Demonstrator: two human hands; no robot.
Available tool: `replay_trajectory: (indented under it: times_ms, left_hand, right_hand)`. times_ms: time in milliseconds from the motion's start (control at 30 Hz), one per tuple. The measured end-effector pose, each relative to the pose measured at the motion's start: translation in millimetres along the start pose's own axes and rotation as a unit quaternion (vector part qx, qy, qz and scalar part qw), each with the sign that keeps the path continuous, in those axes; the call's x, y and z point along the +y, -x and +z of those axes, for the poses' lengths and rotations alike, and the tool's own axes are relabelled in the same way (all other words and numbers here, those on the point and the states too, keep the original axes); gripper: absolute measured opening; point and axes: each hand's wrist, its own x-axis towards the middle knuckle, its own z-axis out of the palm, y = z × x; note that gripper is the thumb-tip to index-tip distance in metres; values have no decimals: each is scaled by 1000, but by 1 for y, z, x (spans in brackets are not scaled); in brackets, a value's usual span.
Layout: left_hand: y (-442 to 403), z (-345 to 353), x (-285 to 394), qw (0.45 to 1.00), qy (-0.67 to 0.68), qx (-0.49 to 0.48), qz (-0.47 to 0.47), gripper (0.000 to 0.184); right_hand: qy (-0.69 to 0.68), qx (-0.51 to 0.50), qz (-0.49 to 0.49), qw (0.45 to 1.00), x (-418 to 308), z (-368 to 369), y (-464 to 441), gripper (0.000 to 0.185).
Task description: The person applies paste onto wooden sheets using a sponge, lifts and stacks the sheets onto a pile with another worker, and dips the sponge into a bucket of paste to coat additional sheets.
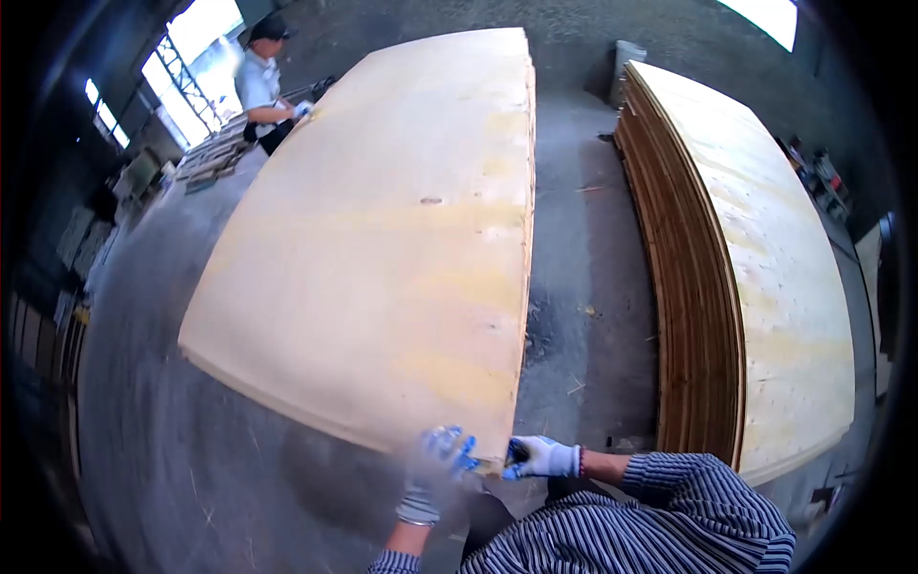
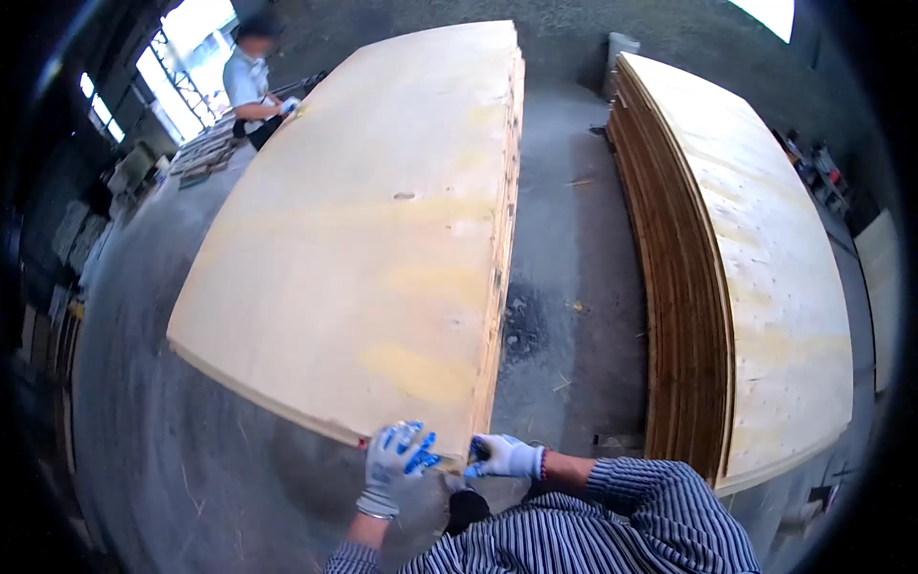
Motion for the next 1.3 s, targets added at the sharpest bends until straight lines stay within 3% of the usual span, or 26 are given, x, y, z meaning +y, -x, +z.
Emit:
replay_trajectory:
  times_ms: [100,233,500,667,800,867,900,1000,1067,1300]
  left_hand:
    - [-12,8,-17,997,24,17,68,34]
    - [-10,7,-23,994,74,23,76,31]
    - [-7,2,-23,989,112,-42,81,32]
    - [-16,-5,-18,991,92,-11,97,26]
    - [-11,-1,-19,992,84,5,90,28]
    - [-8,2,-22,993,77,5,94,30]
    - [-8,3,-22,992,85,6,90,30]
    - [-13,3,-25,991,104,-10,86,32]
    - [-12,4,-24,992,100,-10,81,36]
    - [-14,10,-21,993,76,13,94,35]
  right_hand:
    - [27,0,76,997,-40,-12,7,48]
    - [11,23,93,995,-46,-3,11,46]
    - [-62,45,58,995,-24,12,15,53]
    - [-88,88,-2,992,-12,24,15,48]
    - [-84,99,27,991,-9,21,13,46]
    - [-116,58,59,990,-16,16,10,54]
    - [-134,58,88,985,-20,15,12,42]
    - [-81,85,173,978,-39,9,16,29]
    - [-225,112,158,955,-40,9,21,24]
    - [-255,106,168,946,-53,6,1,34]
